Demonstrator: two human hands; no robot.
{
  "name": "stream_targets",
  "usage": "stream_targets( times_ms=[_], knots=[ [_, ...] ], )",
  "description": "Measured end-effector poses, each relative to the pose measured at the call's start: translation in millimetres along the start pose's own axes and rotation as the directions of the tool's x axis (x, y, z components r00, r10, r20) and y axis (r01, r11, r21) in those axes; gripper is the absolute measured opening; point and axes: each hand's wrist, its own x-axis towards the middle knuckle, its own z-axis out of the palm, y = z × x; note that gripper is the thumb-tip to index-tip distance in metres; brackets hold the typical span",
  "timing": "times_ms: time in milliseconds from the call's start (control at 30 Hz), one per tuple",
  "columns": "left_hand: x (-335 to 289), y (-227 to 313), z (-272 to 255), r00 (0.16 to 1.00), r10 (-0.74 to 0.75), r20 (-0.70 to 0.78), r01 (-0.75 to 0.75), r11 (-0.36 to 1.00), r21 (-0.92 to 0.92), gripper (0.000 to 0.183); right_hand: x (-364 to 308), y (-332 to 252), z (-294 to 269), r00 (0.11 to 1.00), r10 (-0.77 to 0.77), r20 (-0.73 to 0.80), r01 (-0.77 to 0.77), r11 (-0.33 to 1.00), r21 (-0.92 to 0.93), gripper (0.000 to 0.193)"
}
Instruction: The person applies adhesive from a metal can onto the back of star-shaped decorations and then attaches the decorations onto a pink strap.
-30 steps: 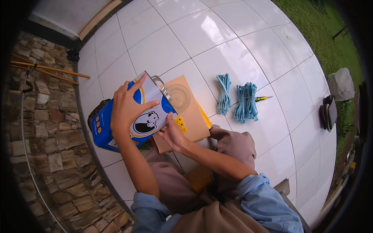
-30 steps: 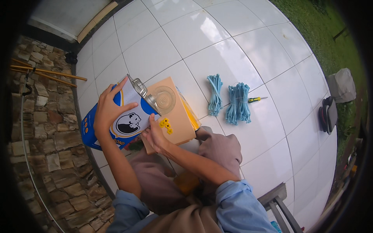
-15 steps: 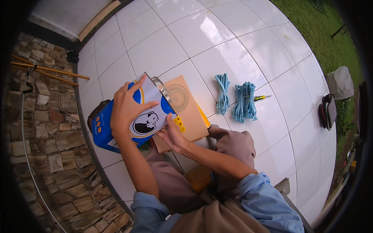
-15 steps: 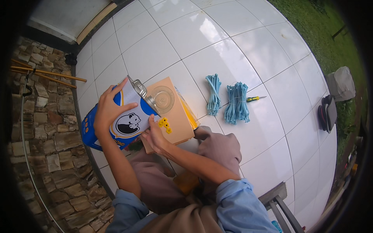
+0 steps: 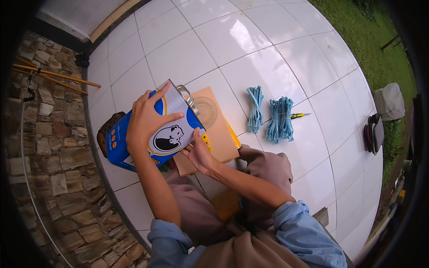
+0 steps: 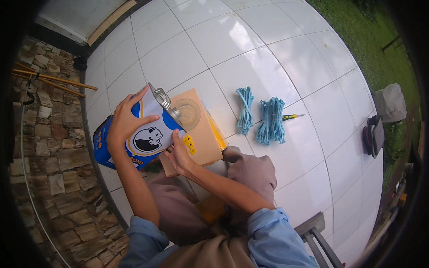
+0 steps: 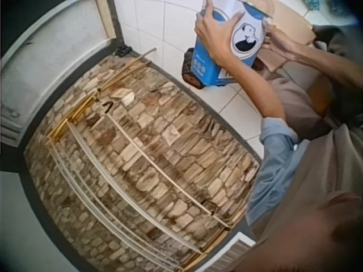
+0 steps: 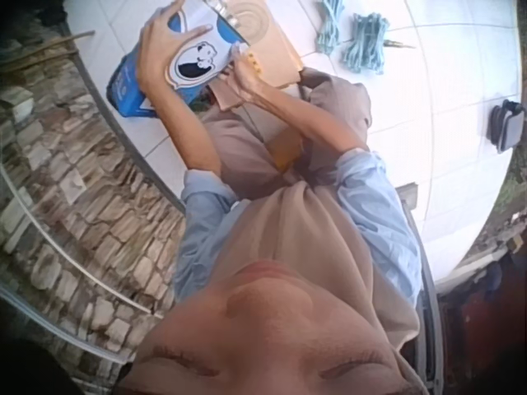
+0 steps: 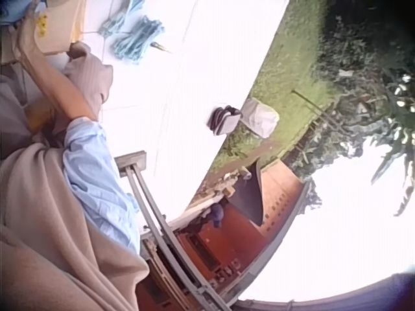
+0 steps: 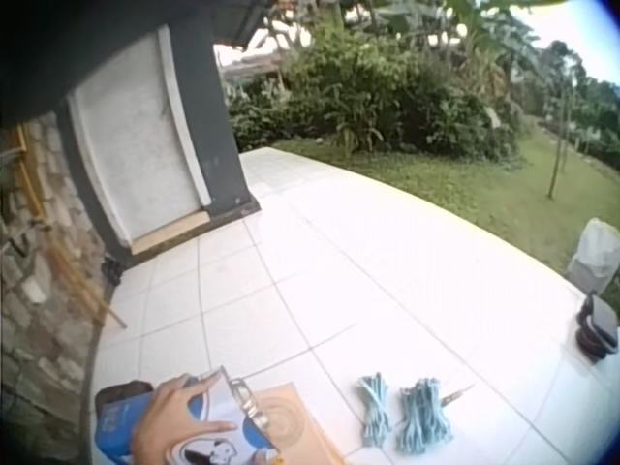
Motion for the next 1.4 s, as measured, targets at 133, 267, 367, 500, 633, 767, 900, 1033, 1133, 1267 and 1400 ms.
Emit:
stream_targets(
  times_ms=[133, 267, 367, 500, 633, 767, 900, 1033, 1133, 1267, 1400],
  knots=[
    [-2, -6, 5, 0.997, 0.031, -0.074, -0.025, 0.997, 0.079, 0.084, 2, 5, 4, 1.0, 0.015, 0.004, -0.015, 1.0, 0.008, 0.06],
    [-2, -5, -1, 1.0, -0.03, 0.008, 0.03, 0.999, 0.039, 0.084, -1, 5, 9, 1.0, 0.014, 0.008, -0.013, 1.0, -0.016, 0.059],
    [-4, -7, 5, 0.999, 0.016, -0.027, -0.015, 0.999, 0.044, 0.083, -4, 4, 7, 1.0, 0.009, -0.003, -0.009, 1.0, -0.012, 0.059],
    [-9, -10, 5, 0.999, 0.02, -0.047, -0.015, 0.996, 0.091, 0.083, -10, 10, 11, 1.0, 0.017, -0.02, -0.017, 1.0, -0.009, 0.059],
    [-3, -3, 4, 0.999, -0.003, 0.041, 0.002, 1.0, 0.025, 0.082, -13, 7, 9, 0.999, 0.012, -0.053, -0.013, 1.0, -0.008, 0.06],
    [-1, -3, 11, 0.994, 0.096, -0.058, -0.088, 0.987, 0.133, 0.082, -12, 2, 8, 0.998, -0.004, -0.058, 0.004, 1.0, -0.004, 0.06],
    [-1, -5, 10, 0.992, 0.105, -0.069, -0.097, 0.99, 0.105, 0.081, -12, 2, 11, 0.999, -0.01, -0.053, 0.01, 1.0, -0.01, 0.061],
    [-2, -5, 2, 1.0, 0.019, 0.013, -0.02, 0.999, 0.034, 0.08, -9, 10, 11, 0.999, 0.02, -0.043, -0.019, 1.0, 0.015, 0.062],
    [-4, -6, -2, 0.999, -0.005, 0.035, 0.005, 1.0, 0.014, 0.081, -9, 12, 13, 0.999, 0.033, -0.022, -0.032, 0.999, 0.03, 0.062],
    [-6, -12, 2, 1.0, 0.015, -0.008, -0.015, 1.0, 0.002, 0.081, -8, 12, 12, 1.0, 0.0, -0.031, 0.0, 1.0, -0.001, 0.061],
    [-8, -24, 3, 0.997, 0.067, -0.035, -0.069, 0.996, -0.059, 0.081, -6, 15, 10, 0.998, -0.037, -0.045, 0.035, 0.999, -0.041, 0.057]
  ],
)
